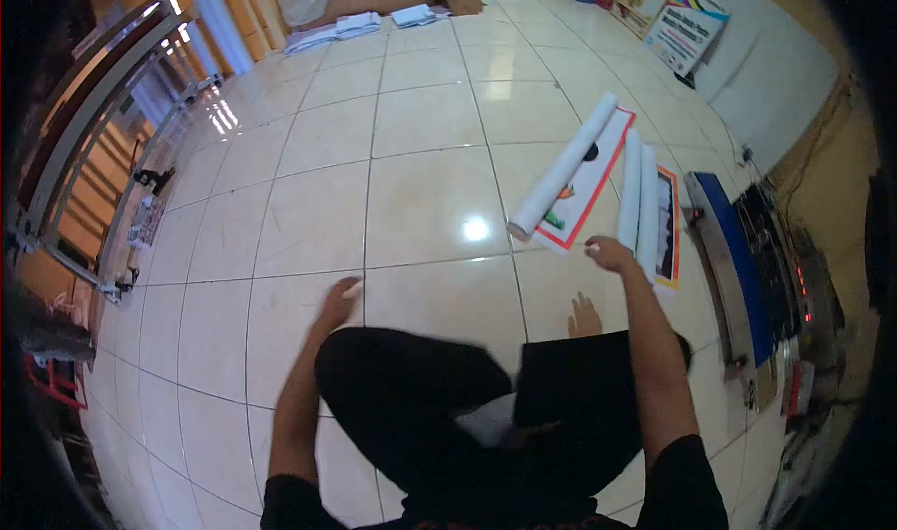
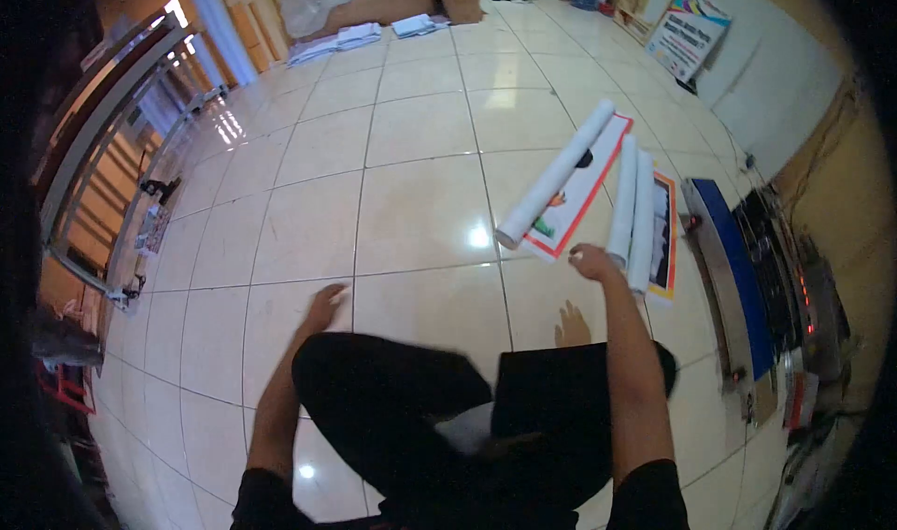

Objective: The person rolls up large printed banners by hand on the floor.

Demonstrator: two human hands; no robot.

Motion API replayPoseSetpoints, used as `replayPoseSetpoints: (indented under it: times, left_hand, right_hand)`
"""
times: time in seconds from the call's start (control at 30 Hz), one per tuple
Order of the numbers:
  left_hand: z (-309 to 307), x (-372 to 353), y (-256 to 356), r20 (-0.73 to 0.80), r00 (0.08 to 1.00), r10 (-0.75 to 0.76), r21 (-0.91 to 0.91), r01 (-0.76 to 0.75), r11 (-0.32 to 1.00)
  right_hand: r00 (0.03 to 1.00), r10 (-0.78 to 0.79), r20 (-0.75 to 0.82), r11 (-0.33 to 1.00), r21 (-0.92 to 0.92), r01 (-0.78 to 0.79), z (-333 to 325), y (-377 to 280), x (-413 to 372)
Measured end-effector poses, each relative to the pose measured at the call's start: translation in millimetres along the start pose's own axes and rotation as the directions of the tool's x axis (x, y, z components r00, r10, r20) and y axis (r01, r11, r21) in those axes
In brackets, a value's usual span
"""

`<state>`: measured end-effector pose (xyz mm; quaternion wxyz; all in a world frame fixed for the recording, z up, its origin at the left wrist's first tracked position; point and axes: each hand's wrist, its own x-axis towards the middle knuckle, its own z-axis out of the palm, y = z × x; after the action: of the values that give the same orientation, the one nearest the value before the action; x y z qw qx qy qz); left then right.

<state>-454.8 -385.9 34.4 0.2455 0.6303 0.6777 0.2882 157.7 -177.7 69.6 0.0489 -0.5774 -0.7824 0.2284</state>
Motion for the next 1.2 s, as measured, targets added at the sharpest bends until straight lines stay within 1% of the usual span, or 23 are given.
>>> replayPoseSetpoints:
  times: [0.03,0.07,0.1,0.17,0.3,0.4,0.47,0.5,0.53,0.6,0.67,0.7,0.73,0.8,0.83,0.87,0.93,0.97,1.0,1.03,1.07,1.13,1.2]
  left_hand:
    - [-33,-21,-86,-0.116,0.984,0.133,-0.067,-0.142,0.988]
    - [-72,-65,-46,-0.300,0.935,-0.192,-0.250,0.117,0.961]
    - [-101,-105,-49,-0.470,0.866,-0.172,-0.006,0.191,0.982]
    - [-129,-185,-66,-0.602,0.738,-0.304,-0.291,0.152,0.945]
    - [-120,-271,-19,-0.696,0.564,-0.443,-0.310,0.320,0.895]
    - [-88,-222,-11,-0.664,0.483,-0.570,-0.451,0.348,0.821]
    - [-55,-138,16,-0.525,0.703,-0.479,-0.387,0.304,0.870]
    - [-35,-91,42,-0.396,0.819,-0.415,-0.446,0.224,0.866]
    - [-28,-47,74,-0.158,0.899,-0.409,-0.252,0.364,0.897]
    - [4,7,82,0.192,0.955,-0.224,-0.103,0.247,0.964]
    - [44,41,64,0.337,0.930,-0.149,-0.064,0.180,0.982]
    - [63,51,58,0.382,0.908,-0.173,-0.106,0.229,0.968]
    - [85,55,47,0.354,0.931,-0.085,-0.035,0.104,0.994]
    - [103,66,36,0.322,0.947,0.016,0.042,-0.031,0.999]
    - [107,67,35,0.371,0.927,-0.049,0.273,-0.059,0.960]
    - [115,65,33,0.408,0.904,-0.130,0.483,-0.093,0.871]
    - [92,71,-10,0.561,0.817,-0.130,0.518,-0.224,0.826]
    - [71,72,-15,0.581,0.788,-0.206,0.484,-0.131,0.865]
    - [57,67,-42,0.567,0.805,-0.173,0.500,-0.170,0.849]
    - [45,59,-66,0.503,0.835,-0.223,0.557,-0.116,0.822]
    - [22,59,-42,0.468,0.798,-0.380,0.666,-0.035,0.745]
    - [5,52,-56,0.304,0.872,-0.383,0.671,0.090,0.736]
    - [8,42,-121,-0.206,0.897,-0.391,0.368,0.441,0.818]
  right_hand:
    - [1.000,0.001,0.010,0.998,0.055,-0.002,16,1,13]
    - [1.000,0.000,0.024,0.994,0.109,-0.003,36,2,30]
    - [1.000,0.004,0.028,0.998,-0.058,-0.002,84,32,72]
    - [0.995,0.075,-0.059,0.981,-0.176,-0.085,112,29,99]
    - [0.902,0.262,-0.342,0.940,-0.120,-0.319,133,-42,105]
    - [0.950,0.189,-0.249,0.958,-0.165,-0.234,168,-109,118]
    - [0.978,-0.051,-0.200,0.988,0.131,0.079,198,-190,103]
    - [0.918,-0.368,0.144,0.927,-0.017,0.375,209,-231,92]
    - [0.654,-0.604,0.456,0.755,0.063,0.653,219,-272,80]
    - [0.506,-0.851,0.140,0.519,0.075,0.852,199,-310,52]
    - [0.603,-0.638,0.479,0.764,0.491,0.419,181,-325,59]
    - [0.754,-0.608,0.249,0.717,0.580,0.386,205,-301,69]
    - [0.849,-0.468,0.247,0.836,0.434,0.334,210,-267,84]
    - [0.966,-0.237,-0.108,0.904,0.339,0.260,204,-181,108]
    - [0.923,-0.278,-0.265,0.957,0.002,0.289,177,-146,115]
    - [0.984,-0.063,-0.167,0.998,-0.010,0.062,144,-120,109]
    - [0.908,-0.028,-0.417,0.887,-0.429,-0.170,142,-69,88]
    - [0.908,-0.029,-0.417,0.883,-0.437,-0.172,133,-57,79]
    - [0.979,-0.076,-0.189,0.922,-0.388,-0.003,122,-49,69]
    - [0.989,-0.138,0.052,0.946,-0.288,0.147,117,-42,59]
    - [0.990,-0.130,0.061,0.948,-0.285,0.142,114,-33,61]
    - [0.967,0.254,0.010,0.965,0.063,-0.254,106,-11,83]
    - [0.756,0.601,-0.259,0.784,0.006,-0.621,119,15,83]
